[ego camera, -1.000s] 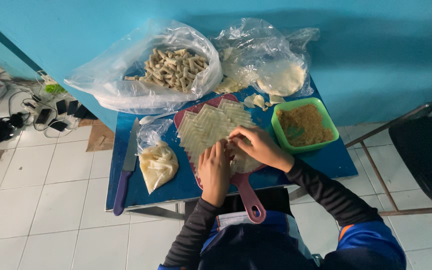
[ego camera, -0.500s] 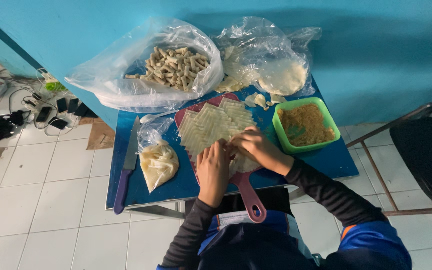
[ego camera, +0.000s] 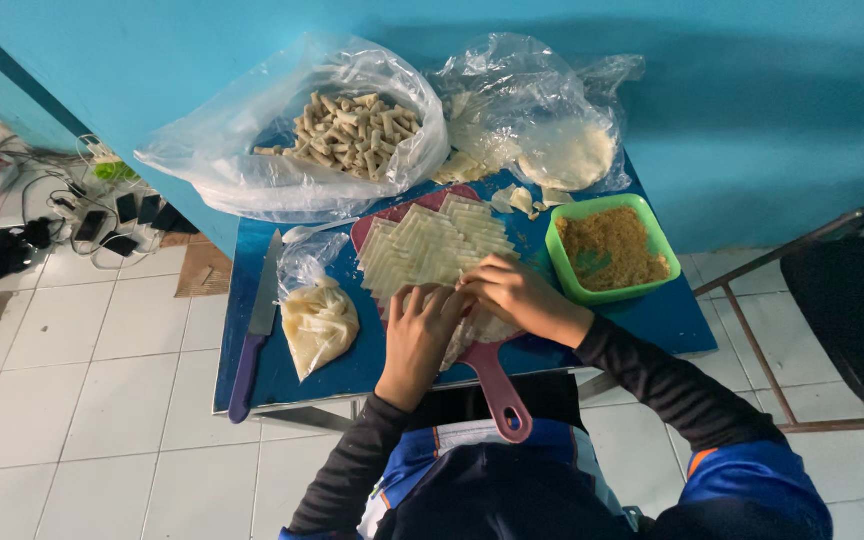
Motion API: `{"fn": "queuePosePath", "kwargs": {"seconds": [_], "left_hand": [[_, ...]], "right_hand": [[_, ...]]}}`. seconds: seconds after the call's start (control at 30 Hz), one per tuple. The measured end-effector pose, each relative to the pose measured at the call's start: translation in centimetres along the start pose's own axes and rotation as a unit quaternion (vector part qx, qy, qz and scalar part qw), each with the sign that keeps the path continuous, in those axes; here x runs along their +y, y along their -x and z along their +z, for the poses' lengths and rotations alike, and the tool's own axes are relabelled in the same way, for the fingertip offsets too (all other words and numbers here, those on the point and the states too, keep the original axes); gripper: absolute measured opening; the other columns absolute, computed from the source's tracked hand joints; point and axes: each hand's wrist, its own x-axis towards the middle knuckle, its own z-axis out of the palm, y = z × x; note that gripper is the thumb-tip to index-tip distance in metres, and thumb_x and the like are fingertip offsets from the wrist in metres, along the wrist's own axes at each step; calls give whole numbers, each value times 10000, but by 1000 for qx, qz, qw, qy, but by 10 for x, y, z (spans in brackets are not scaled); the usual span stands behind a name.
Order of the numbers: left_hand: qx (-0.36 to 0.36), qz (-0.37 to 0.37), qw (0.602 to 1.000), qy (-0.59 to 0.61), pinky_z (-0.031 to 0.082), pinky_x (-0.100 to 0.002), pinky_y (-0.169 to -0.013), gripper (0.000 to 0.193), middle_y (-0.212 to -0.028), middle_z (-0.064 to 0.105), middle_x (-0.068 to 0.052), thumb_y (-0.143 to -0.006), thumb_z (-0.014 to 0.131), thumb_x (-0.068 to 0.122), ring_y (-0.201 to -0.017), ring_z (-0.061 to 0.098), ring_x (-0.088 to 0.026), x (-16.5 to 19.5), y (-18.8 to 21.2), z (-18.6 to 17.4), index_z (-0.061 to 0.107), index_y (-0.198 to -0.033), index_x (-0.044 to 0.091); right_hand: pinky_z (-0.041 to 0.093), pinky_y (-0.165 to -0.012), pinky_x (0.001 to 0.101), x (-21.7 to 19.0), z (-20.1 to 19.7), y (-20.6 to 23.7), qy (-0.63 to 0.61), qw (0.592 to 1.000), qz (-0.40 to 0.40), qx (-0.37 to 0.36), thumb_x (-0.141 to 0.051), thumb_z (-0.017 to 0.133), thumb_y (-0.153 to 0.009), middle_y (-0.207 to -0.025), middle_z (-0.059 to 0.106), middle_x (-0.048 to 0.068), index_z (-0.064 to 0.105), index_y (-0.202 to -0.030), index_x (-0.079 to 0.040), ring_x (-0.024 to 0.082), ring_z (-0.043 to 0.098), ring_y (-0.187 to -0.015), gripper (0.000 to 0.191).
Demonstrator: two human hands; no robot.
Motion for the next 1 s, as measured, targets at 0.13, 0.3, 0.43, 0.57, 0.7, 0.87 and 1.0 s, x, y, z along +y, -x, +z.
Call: {"fn": "queuePosePath", "kwargs": {"seconds": [0.13,0.3,0.43,0.57,0.7,0.87,1.0], "left_hand": [[-1,2,999,-40,425,-441,-1003,255,-1049,666,-38,-887,659,202,-1079,616,-225,-5,1,8,659,-1123,103],[-15,-46,998,-30,428,-449,-975,148,-976,656,-49,-921,648,169,-1026,620,-246,-16,2,25,633,-1043,89],[-15,-96,995,14,421,-447,-962,114,-970,668,-49,-946,641,159,-1026,627,-248,-22,1,33,635,-1039,94],[-1,-62,998,19,395,-465,-937,200,-996,679,-66,-893,671,220,-1030,604,-267,-23,1,29,669,-1058,106],[31,-83,996,34,365,-503,-961,341,-1001,675,-75,-858,729,358,-1062,589,-278,-18,4,27,662,-1035,74],[-11,-142,989,28,361,-468,-982,163,-983,689,-23,-935,694,285,-1064,603,-236,-20,-1,35,707,-1014,143],[-18,-164,986,7,344,-480,-955,120,-961,698,-7,-930,697,268,-1066,585,-233,-23,-3,35,714,-983,162]], "right_hand": [[503,-959,382,0,-6,-5,-5,1000,14,8,-146,781,-861,-1144,699,44,756,-1108,-52,266,604,-1132,265],[479,-994,405,6,-5,-10,4,1000,-3,-9,-159,774,-811,-1158,687,69,771,-1039,-104,294,560,-1160,234],[477,-995,408,15,3,-10,1,1000,6,-14,-169,779,-849,-1143,683,77,736,-1046,-59,306,559,-1153,230],[482,-988,401,23,9,-9,-12,1000,14,-4,-133,756,-885,-1119,675,81,699,-1010,-31,300,571,-1153,170],[482,-965,409,29,12,-11,-7,1000,-3,-9,-116,752,-877,-1093,672,89,673,-988,-9,300,574,-1119,173],[490,-936,387,31,12,-16,-34,999,19,-24,-106,758,-878,-1070,684,82,676,-1032,-7,292,582,-1078,201],[498,-908,362,27,6,-25,-90,990,89,-65,-114,765,-861,-1022,704,55,711,-1025,-28,267,597,-1063,192]]}}
